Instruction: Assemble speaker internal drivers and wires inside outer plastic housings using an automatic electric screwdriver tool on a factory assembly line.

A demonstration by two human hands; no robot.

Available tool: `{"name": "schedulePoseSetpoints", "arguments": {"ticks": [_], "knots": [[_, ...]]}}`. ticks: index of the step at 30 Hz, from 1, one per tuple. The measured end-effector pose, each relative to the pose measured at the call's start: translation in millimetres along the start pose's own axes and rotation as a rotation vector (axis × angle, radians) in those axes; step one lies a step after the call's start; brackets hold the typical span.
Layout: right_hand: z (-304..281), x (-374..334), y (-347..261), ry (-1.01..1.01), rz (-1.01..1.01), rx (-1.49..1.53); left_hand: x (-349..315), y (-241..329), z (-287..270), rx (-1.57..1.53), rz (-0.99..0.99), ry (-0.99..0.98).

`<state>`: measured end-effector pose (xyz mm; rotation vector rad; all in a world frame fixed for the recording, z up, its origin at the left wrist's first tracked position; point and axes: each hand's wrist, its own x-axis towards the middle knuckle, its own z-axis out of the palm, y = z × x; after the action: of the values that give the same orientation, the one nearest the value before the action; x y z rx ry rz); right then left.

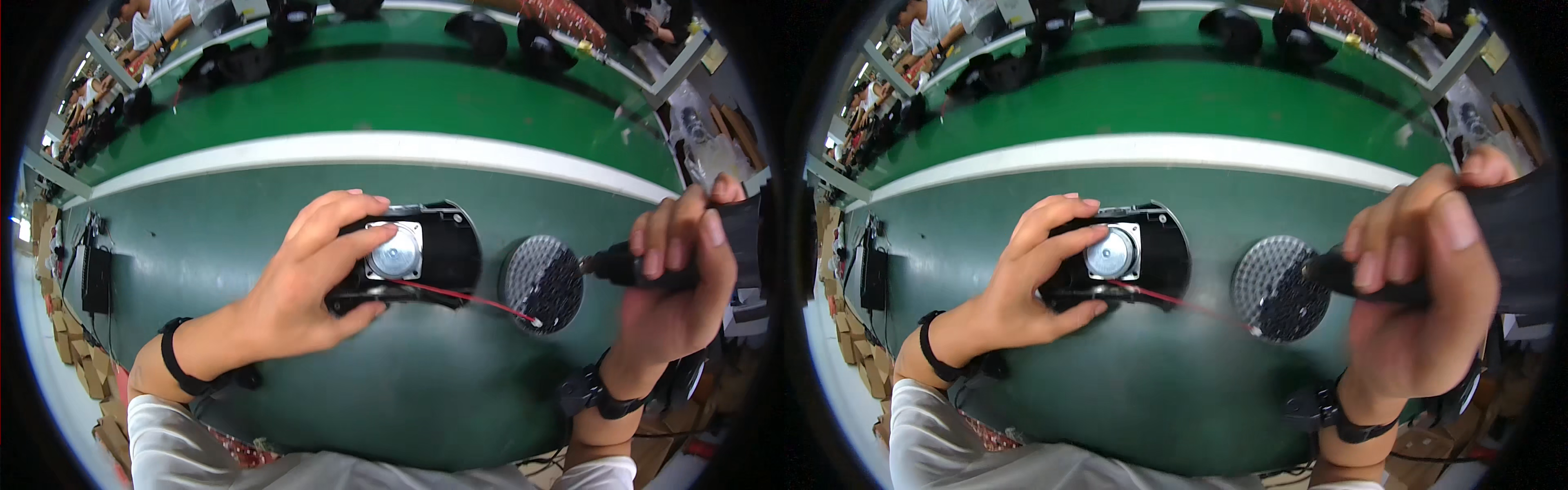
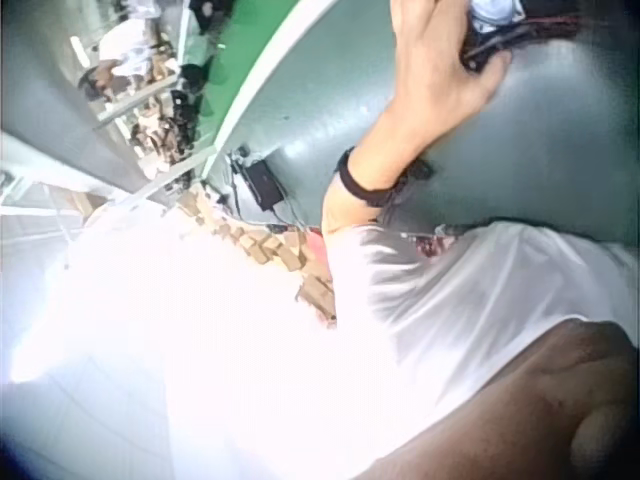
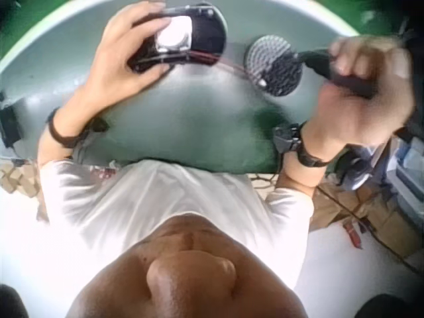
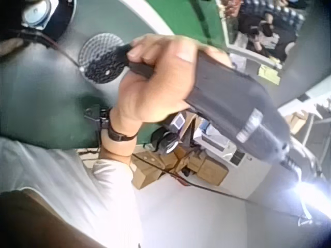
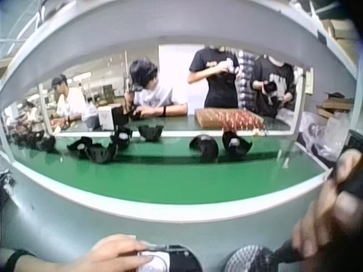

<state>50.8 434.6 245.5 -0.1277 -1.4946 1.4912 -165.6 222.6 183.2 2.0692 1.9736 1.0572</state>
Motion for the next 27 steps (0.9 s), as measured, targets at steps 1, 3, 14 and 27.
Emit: {"name": "schedulePoseSetpoints", "arguments": {"ticks": [1,3,14,27], "knots": [[-1,-2,-2,-0.02,0.008,-0.012,-8,7,1,-0.015,-0.02,-0.042],[-10,-2,-1,-0.111,0.025,0.011,-14,13,2,-0.031,-0.044,-0.081],[-7,-21,-9,-0.067,0.048,-0.025,-15,33,9,-0.013,-0.101,-0.073],[-59,14,9,-0.614,0.097,0.305,3,38,-5,-0.26,-0.465,-0.112]]}}
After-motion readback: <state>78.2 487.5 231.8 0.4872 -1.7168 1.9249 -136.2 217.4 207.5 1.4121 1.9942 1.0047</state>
